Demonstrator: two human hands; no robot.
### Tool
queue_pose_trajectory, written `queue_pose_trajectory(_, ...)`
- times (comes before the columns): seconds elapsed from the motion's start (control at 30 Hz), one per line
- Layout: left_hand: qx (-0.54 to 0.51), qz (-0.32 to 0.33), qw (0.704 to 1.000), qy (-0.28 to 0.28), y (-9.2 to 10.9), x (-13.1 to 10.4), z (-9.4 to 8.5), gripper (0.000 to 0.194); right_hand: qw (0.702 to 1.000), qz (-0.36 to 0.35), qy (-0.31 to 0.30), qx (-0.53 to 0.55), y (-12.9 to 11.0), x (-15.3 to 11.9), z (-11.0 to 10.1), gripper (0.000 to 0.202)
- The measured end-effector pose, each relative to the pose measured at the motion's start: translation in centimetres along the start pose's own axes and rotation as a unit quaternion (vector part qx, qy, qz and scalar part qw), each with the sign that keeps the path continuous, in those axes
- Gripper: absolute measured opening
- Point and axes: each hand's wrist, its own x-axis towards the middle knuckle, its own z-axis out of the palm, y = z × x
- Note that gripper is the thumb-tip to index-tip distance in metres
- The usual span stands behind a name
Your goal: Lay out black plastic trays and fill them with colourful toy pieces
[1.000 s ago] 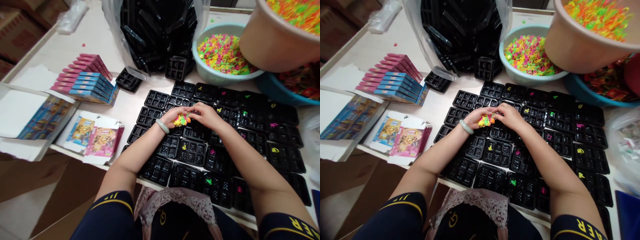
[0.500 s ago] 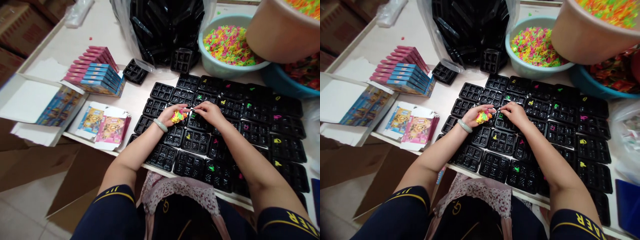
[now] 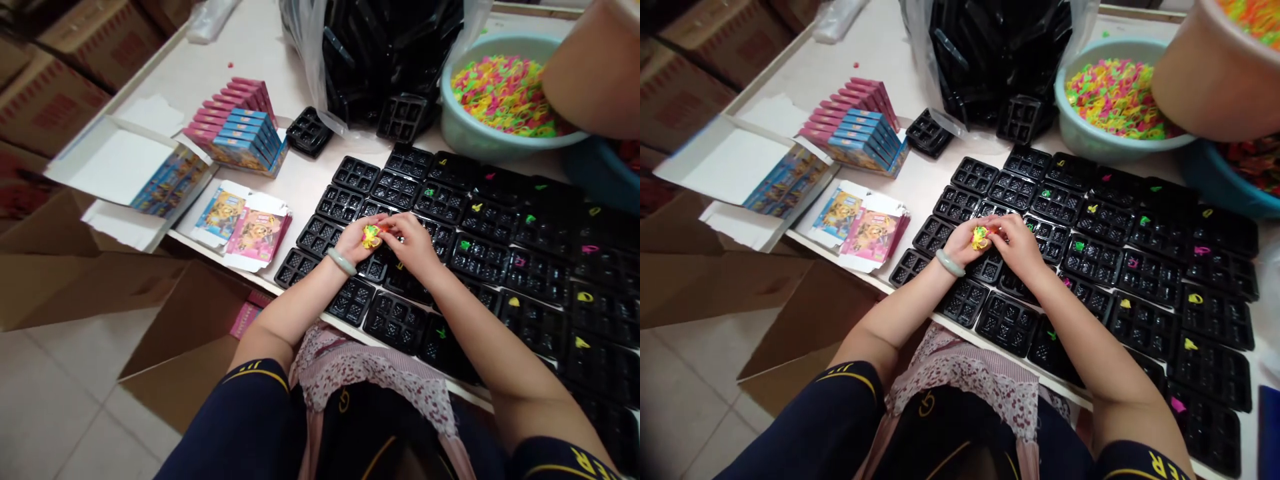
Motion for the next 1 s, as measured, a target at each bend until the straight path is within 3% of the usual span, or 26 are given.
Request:
queue_pose_trajectory(0.1,-0.024,0.023,0.999,-0.008,0.4,-0.8,0.0,0.028,0.996,0.059,0.025,0.069,-0.6,0.7,0.8,0.013)
queue_pose_trajectory(0.2,-0.027,0.049,0.998,-0.009,0.9,-1.6,-0.3,0.026,0.973,0.132,0.044,0.184,-1.0,1.1,1.7,0.024)
queue_pose_trajectory(0.33,0.026,0.062,0.997,-0.025,1.1,-2.9,-1.8,0.016,0.954,0.179,0.032,0.238,-1.2,0.9,2.7,0.031)
queue_pose_trajectory(0.43,0.092,0.089,0.992,-0.015,1.1,-3.6,-3.2,0.004,0.962,0.169,0.003,0.214,-1.0,0.5,3.1,0.035)
queue_pose_trajectory(0.53,0.131,0.113,0.985,0.007,1.0,-4.0,-4.2,0.011,0.962,0.162,-0.039,0.217,-0.8,0.2,3.3,0.039)
queue_pose_trajectory(0.73,0.162,0.099,0.982,-0.016,1.7,-4.5,-5.5,0.009,0.954,0.173,-0.088,0.227,-0.7,0.0,3.7,0.033)
queue_pose_trajectory(0.87,0.182,0.112,0.977,0.006,2.7,-5.2,-6.5,0.012,0.983,0.123,-0.060,0.119,-0.1,-0.1,4.3,0.024)
queue_pose_trajectory(1.0,0.208,0.120,0.971,0.009,3.4,-5.7,-7.3,0.014,0.992,0.083,-0.085,0.030,0.6,-0.2,4.9,0.018)
